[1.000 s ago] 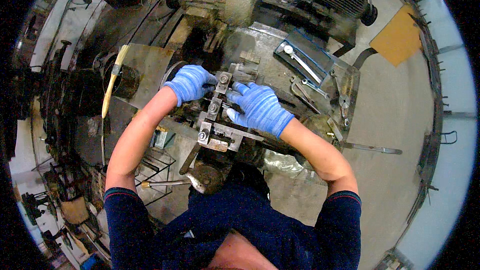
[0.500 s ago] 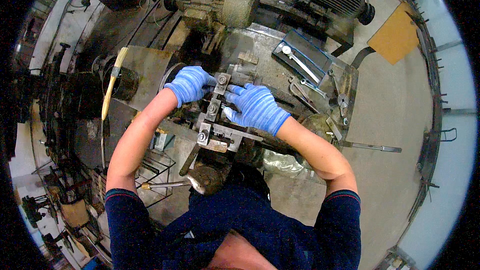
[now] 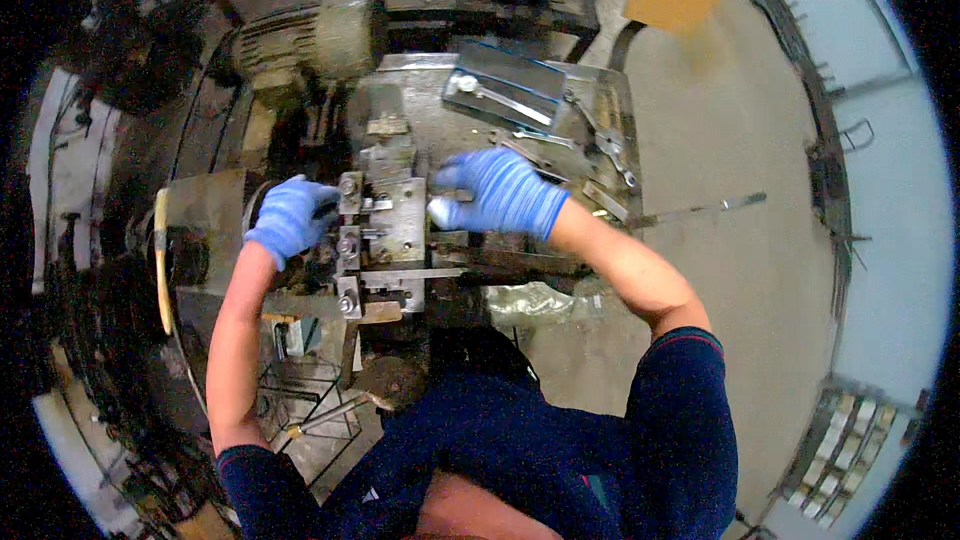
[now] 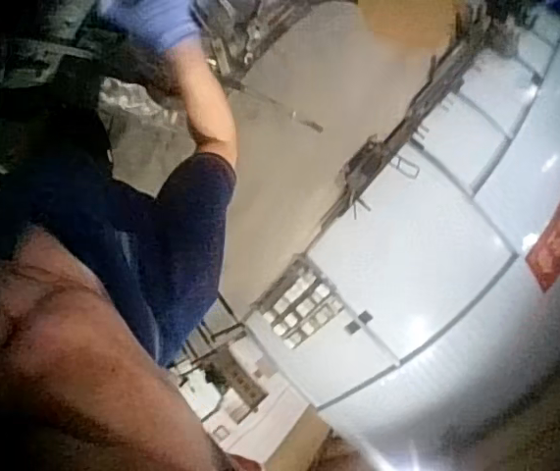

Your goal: The person uses a wrench to tighten bolts on a metal fixture attached to a lathe. They then use a brush to apply a substance to the fixture and continue adjusting the components with their hands and the wrench.

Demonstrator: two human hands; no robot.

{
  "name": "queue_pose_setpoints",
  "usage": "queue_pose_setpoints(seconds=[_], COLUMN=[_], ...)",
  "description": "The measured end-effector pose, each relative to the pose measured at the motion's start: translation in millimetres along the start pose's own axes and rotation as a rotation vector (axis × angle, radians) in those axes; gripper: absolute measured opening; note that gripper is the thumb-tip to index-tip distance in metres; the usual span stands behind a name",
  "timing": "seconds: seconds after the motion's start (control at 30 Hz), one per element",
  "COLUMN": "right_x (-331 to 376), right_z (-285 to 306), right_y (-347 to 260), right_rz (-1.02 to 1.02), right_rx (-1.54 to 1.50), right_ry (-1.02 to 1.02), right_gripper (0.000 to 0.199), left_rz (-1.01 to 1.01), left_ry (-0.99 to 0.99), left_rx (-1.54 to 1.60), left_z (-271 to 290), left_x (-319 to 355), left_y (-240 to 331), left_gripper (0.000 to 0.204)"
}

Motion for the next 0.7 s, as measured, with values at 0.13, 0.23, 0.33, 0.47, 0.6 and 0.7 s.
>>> queue_pose_setpoints(seconds=[0.13, 0.23, 0.33, 0.47, 0.6, 0.7], right_x=[51, 109, 159, 181, 219, 233], right_z=[25, 54, 53, 49, -8, -34], right_y=[144, 211, 279, 327, 327, 343], right_rz=[-0.605, -0.889, -1.071, -1.2, -1.11, -0.995], right_rx=[0.02, 0.262, -0.189, 0.015, 0.061, 0.208], right_ry=[0.108, 0.115, 0.403, 0.136, -0.178, -0.315], right_gripper=[0.043, 0.047, 0.058, 0.056, 0.058, 0.051], left_rz=[-0.122, -0.174, -0.05, 0.372, 0.79, 0.847], left_ry=[0.266, 0.456, 0.35, 0.248, 0.186, 0.19], left_rx=[-0.168, 0.104, 0.363, 0.731, 0.662, 0.691], left_z=[42, 73, 66, -26, -126, -170], left_x=[34, 85, 140, 231, 298, 314], left_y=[28, 57, 66, 34, 5, -4], left_gripper=[0.034, 0.037, 0.036, 0.027, 0.027, 0.027])
Point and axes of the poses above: each hand's wrist, its own x-axis away from the middle knuckle, its own z-axis out of the back of the hand, y = z × x, the point moved 6 cm from there along -x, towards the middle knuckle, and after that the axes turned 1 degree about -z, right-handed, at the moved point
